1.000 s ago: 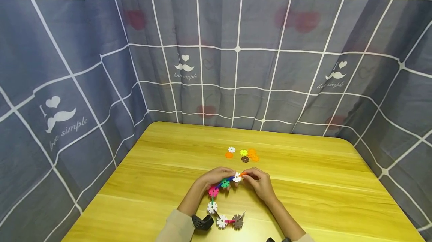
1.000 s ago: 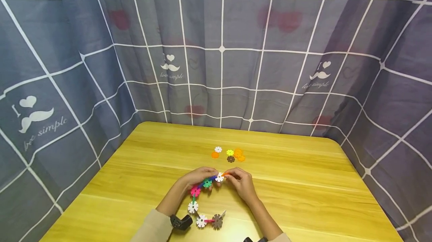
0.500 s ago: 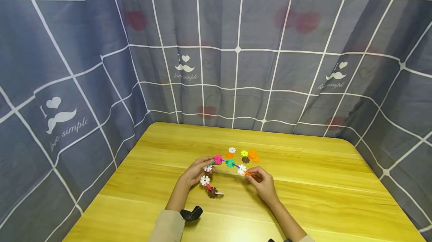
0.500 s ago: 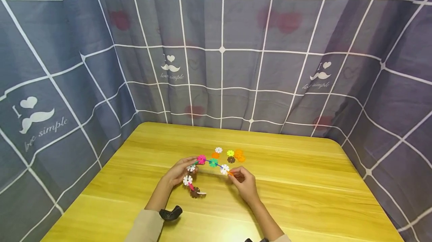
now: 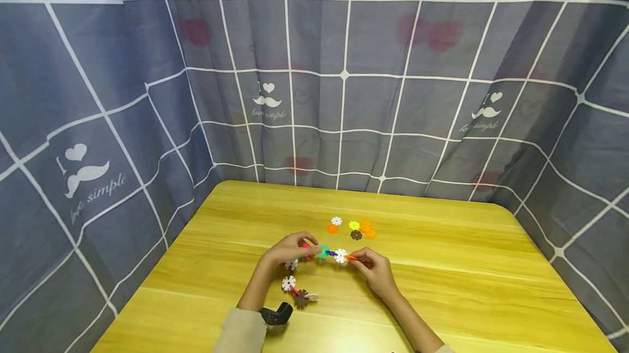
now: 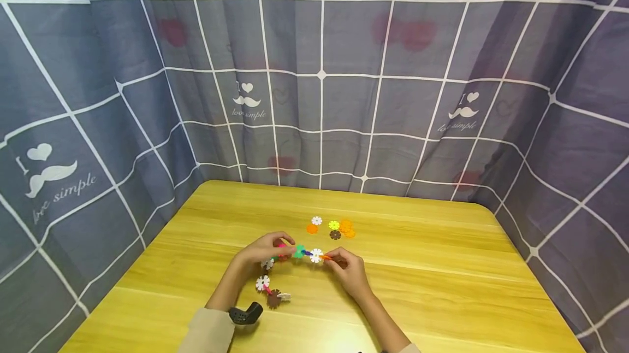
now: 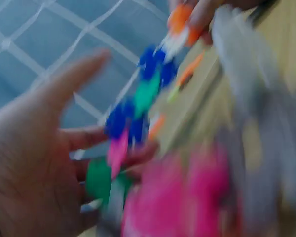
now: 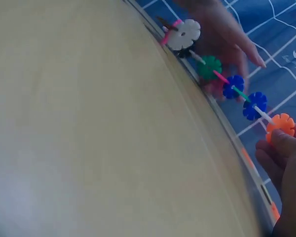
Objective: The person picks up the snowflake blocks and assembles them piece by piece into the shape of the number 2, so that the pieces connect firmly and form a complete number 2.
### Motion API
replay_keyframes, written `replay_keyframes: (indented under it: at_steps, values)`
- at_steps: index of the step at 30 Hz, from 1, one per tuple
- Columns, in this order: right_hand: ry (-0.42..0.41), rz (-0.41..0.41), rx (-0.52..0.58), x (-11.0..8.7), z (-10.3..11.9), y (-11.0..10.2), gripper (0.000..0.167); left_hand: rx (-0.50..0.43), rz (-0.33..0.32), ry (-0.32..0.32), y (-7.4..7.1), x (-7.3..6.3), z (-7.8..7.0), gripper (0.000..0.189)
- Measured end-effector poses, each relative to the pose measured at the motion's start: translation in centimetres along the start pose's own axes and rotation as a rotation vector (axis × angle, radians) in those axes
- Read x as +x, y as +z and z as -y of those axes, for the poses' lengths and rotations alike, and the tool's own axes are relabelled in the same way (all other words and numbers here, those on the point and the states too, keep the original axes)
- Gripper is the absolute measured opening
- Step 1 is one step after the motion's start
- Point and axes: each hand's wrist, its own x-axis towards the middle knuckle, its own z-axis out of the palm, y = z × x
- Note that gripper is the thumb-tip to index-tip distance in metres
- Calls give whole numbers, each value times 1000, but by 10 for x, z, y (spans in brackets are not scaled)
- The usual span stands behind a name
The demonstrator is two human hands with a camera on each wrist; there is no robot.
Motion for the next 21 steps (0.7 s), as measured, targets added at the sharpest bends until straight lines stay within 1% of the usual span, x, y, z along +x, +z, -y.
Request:
replay_keyframes:
  at_steps: [1,2,4,5,6,7,9,10,12,14,15,17,19,20,21]
  values:
    - [-12,7,2,0,-1,1,13,83,15,28,3,0,-6,47]
    - [-17,10,6,0,-5,3,14,139,26,53,7,0,-11,49]
    - [-31,18,-6,0,-13,5,16,211,41,96,15,2,-18,49]
    - [-28,20,-14,0,-17,5,18,221,49,111,19,3,-20,47]
    - [-29,21,-29,0,-22,6,20,210,60,123,23,4,-20,44]
    - [-28,19,-55,0,-26,7,22,177,72,131,26,5,-20,40]
    - [-21,-8,-130,2,-32,7,27,98,94,119,30,8,-18,31]
    - [-12,-41,-190,4,-34,7,29,59,96,103,31,9,-17,27]
    - [11,-115,-364,10,-39,6,31,-17,89,70,33,10,-13,21]
    - [61,-161,-560,16,-43,5,28,-53,65,40,33,11,-10,18]
    - [80,-169,-659,19,-46,4,26,-66,51,30,33,11,-10,17]
    - [99,-147,-826,24,-50,4,22,-81,31,21,34,12,-9,18]
    - [85,-117,-899,26,-54,3,18,-90,20,16,34,12,-10,19]
    - [77,-112,-899,26,-54,4,15,-88,16,10,34,12,-10,19]
    - [74,-107,-892,26,-54,3,13,-89,11,9,34,9,-14,19]
